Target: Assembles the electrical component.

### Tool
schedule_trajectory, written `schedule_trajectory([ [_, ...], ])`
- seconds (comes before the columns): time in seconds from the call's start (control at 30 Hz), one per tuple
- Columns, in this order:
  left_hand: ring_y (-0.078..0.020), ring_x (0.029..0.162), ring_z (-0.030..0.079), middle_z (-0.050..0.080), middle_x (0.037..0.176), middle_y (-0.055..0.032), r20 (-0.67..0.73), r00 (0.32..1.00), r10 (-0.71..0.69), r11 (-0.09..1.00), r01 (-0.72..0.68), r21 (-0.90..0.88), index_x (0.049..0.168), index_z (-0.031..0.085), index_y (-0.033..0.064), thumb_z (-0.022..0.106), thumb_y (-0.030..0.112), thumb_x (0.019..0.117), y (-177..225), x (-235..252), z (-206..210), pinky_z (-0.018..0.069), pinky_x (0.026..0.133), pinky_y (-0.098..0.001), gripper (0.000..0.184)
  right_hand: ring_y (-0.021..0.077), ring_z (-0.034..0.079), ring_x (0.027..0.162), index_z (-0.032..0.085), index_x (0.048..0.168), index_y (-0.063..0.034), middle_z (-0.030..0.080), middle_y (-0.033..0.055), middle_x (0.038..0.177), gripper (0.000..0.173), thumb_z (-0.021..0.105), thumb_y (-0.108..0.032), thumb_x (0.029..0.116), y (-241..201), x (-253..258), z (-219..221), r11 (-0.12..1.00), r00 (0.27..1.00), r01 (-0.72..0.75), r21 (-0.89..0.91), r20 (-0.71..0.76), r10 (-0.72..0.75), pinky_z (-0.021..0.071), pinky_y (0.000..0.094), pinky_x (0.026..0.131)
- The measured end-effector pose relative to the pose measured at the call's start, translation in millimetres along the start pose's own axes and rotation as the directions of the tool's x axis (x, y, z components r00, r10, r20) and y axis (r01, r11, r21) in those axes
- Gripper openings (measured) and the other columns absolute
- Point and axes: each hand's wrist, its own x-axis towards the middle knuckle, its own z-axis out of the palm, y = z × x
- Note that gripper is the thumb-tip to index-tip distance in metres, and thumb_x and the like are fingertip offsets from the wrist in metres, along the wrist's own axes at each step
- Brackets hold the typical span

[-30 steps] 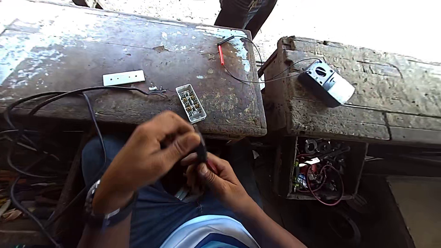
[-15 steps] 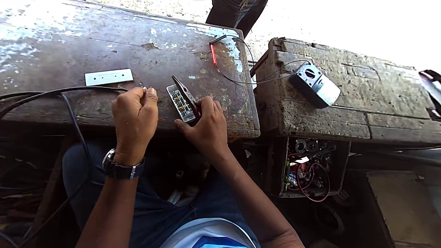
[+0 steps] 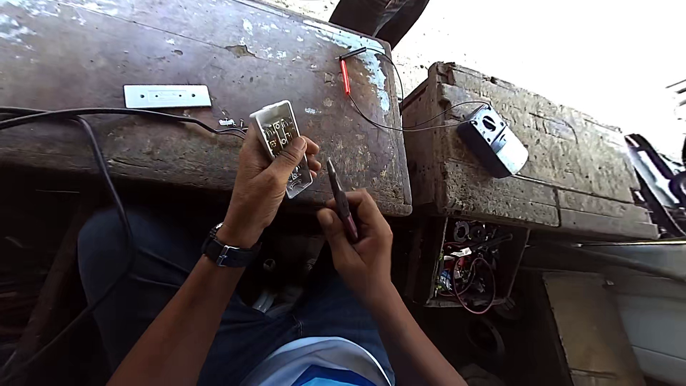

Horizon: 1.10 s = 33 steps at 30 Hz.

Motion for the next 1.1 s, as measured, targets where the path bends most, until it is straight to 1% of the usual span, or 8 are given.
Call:
schedule_trajectory([
  [0.07,-0.0303,0.086,0.072,0.068,0.101,-0.0169,0.02,1.0,0.011,1.0,-0.01,-0.021,0.134,0.039,0.0034,0.051,0.003,0.1054,-8,4,-9,0.0641,0.079,-0.0455,0.031,0.0097,0.063,0.067,0.054,0.122,-0.0058,0.066,0.0022,0.086,0.03,0.067,-0.022,0.1002,-1,-22,-12,0.974,0.98,-0.185,0.129,0.097,0.173,0.0558,0.0253,0.056],
  [0.17,-0.0302,0.087,0.072,0.068,0.101,-0.0158,0.036,0.999,0.016,1.0,-0.015,-0.02,0.135,0.039,0.0039,0.052,0.004,0.105,-11,6,-12,0.0641,0.079,-0.0458,0.033,0.0115,0.061,0.06,0.062,0.089,-0.0052,0.064,0.004,0.075,0.03,0.063,-0.031,0.1034,6,-46,-20,0.905,0.915,-0.385,0.183,0.203,0.348,0.053,0.0263,0.051],
  [0.27,-0.0305,0.088,0.072,0.067,0.101,-0.0152,0.068,0.997,0.04,0.999,-0.041,0.011,0.136,0.038,0.0048,0.054,0.004,0.1045,-12,5,-12,0.0639,0.079,-0.0459,0.035,0.0125,0.061,0.066,0.068,0.083,-0.004,0.061,0.0043,0.077,0.04,0.055,-0.034,0.1068,15,-52,-24,0.869,0.848,-0.476,0.134,0.332,0.414,0.0549,0.0282,0.058],
  [0.33,-0.0304,0.089,0.071,0.066,0.102,-0.0149,0.106,0.992,0.062,0.997,-0.067,0.043,0.137,0.038,0.0044,0.054,0.004,0.1045,-14,5,-14,0.0639,0.08,-0.0456,0.036,0.012,0.066,0.069,0.068,0.086,-0.0046,0.067,0.0037,0.079,0.038,0.053,-0.032,0.108,15,-46,-24,0.866,0.821,-0.49,0.098,0.386,0.421,0.0594,0.029,0.063],
  [0.43,-0.0302,0.089,0.071,0.067,0.102,-0.0151,0.152,0.984,0.092,0.992,-0.103,0.068,0.138,0.037,0.0031,0.055,0.003,0.1038,-15,5,-16,0.0633,0.083,-0.0457,0.038,0.0083,0.065,0.068,0.069,0.084,-0.0069,0.068,0.001,0.076,0.037,0.054,-0.031,0.1073,9,-33,-23,0.871,0.789,-0.491,0.008,0.429,0.44,0.0555,0.0249,0.061],
  [0.63,-0.0299,0.09,0.071,0.067,0.102,-0.0147,0.19,0.975,0.112,0.988,-0.13,0.088,0.137,0.038,0.0018,0.056,0.003,0.1032,-17,5,-18,0.0631,0.084,-0.0456,0.038,0.0041,0.056,0.057,0.065,0.075,-0.0103,0.063,-0.0023,0.066,0.04,0.055,-0.033,0.1064,5,-17,-19,0.887,0.791,-0.453,-0.087,0.42,0.444,0.044,0.0215,0.051],
  [0.97,-0.0255,0.091,0.071,0.066,0.102,-0.0119,0.297,0.938,0.181,0.934,-0.258,0.246,0.135,0.038,0.0007,0.057,0.003,0.1019,-16,4,-16,0.0625,0.084,-0.0417,0.038,0.0079,0.055,0.053,0.062,0.069,-0.0147,0.056,-0.0036,0.058,0.047,0.053,-0.043,0.1052,-4,-4,-24,0.842,0.742,-0.477,-0.254,0.397,0.54,0.0442,0.0283,0.048],
  [1.1,-0.0253,0.089,0.07,0.066,0.1,-0.0115,0.287,0.943,0.165,0.934,-0.243,0.261,0.133,0.04,0.001,0.056,0.002,0.1014,-14,5,-15,0.0624,0.083,-0.0416,0.036,0.0088,0.049,0.048,0.057,0.062,-0.0145,0.051,-0.0027,0.054,0.056,0.047,-0.045,0.108,0,-5,-20,0.861,0.784,-0.458,-0.222,0.355,0.509,0.0385,0.0282,0.045],
])
